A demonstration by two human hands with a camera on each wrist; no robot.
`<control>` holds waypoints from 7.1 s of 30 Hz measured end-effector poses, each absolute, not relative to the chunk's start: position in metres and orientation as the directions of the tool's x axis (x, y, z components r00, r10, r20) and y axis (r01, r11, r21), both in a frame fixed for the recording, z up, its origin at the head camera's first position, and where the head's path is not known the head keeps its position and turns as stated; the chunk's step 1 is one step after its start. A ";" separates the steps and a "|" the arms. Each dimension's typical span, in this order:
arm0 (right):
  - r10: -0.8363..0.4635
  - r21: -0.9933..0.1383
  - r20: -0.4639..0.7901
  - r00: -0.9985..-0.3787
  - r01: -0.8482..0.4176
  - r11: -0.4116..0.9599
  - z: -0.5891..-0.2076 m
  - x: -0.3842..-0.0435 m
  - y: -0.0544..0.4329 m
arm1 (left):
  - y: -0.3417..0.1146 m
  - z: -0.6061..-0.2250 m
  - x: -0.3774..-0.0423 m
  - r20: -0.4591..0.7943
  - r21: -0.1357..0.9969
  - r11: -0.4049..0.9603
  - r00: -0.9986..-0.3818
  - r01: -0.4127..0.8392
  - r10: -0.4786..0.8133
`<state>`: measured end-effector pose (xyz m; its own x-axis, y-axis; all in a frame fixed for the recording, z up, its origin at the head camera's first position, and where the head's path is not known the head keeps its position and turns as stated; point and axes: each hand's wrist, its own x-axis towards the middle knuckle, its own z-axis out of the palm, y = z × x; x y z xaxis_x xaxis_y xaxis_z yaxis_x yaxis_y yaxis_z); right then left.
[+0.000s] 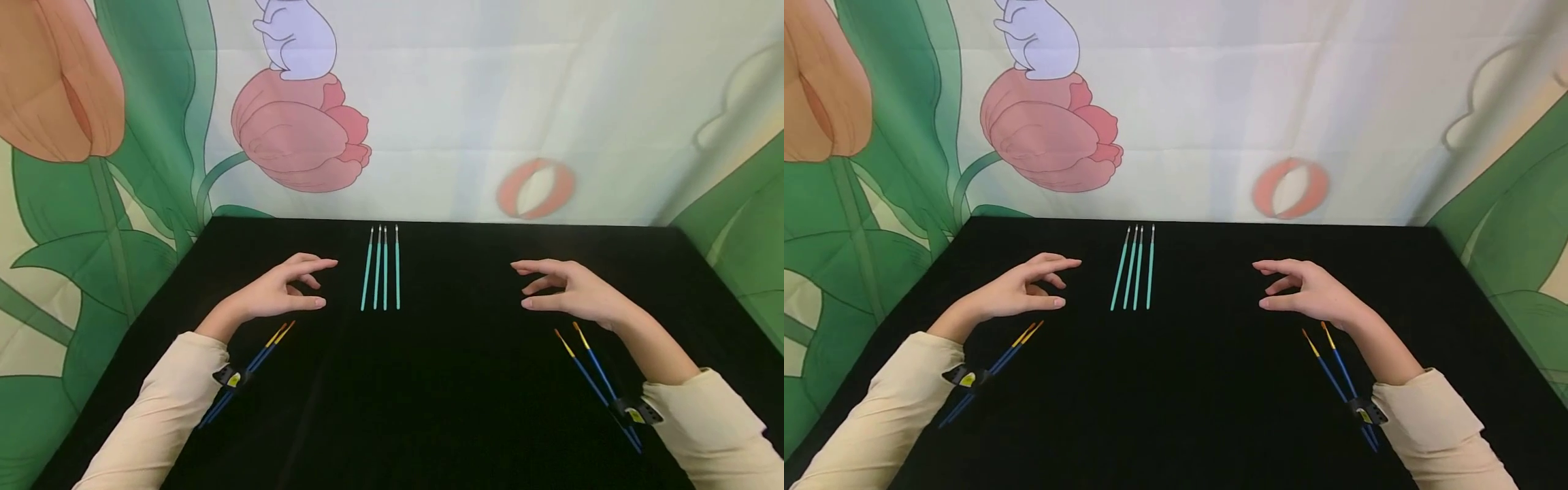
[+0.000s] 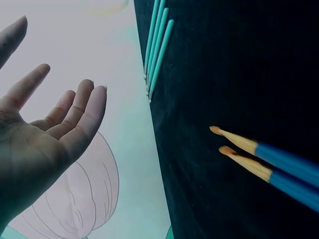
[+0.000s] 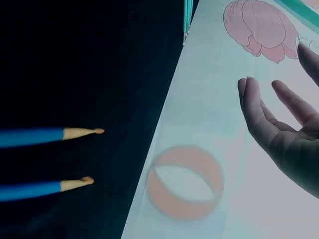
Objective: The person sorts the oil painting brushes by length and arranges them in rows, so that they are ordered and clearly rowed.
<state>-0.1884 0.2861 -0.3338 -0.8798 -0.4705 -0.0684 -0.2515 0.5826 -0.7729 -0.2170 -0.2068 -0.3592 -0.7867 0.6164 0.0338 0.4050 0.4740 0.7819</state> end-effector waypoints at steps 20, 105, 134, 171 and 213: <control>-0.469 -0.783 -0.070 -0.881 -0.243 0.572 -0.353 -0.163 0.327 | -0.231 -0.373 -0.191 0.012 0.819 0.440 -0.778 0.368 0.628; -0.363 -0.696 -0.247 -0.898 -0.096 0.712 -0.491 -0.166 0.451 | -0.307 -0.429 -0.177 -0.201 0.789 0.575 -0.795 0.215 0.573; -0.343 -0.765 -0.271 -0.899 -0.015 0.644 -0.415 -0.143 0.409 | -0.300 -0.404 -0.168 -0.260 0.792 0.597 -0.817 0.123 0.514; -0.346 -0.881 -0.150 -0.926 -0.034 0.472 -0.390 -0.131 0.361 | -0.259 -0.391 -0.164 -0.017 0.844 0.483 -0.887 0.235 0.461; -0.335 -0.906 -0.064 -0.940 -0.086 0.415 -0.389 -0.131 0.319 | -0.204 -0.402 -0.156 -0.004 0.920 0.344 -0.875 0.186 0.485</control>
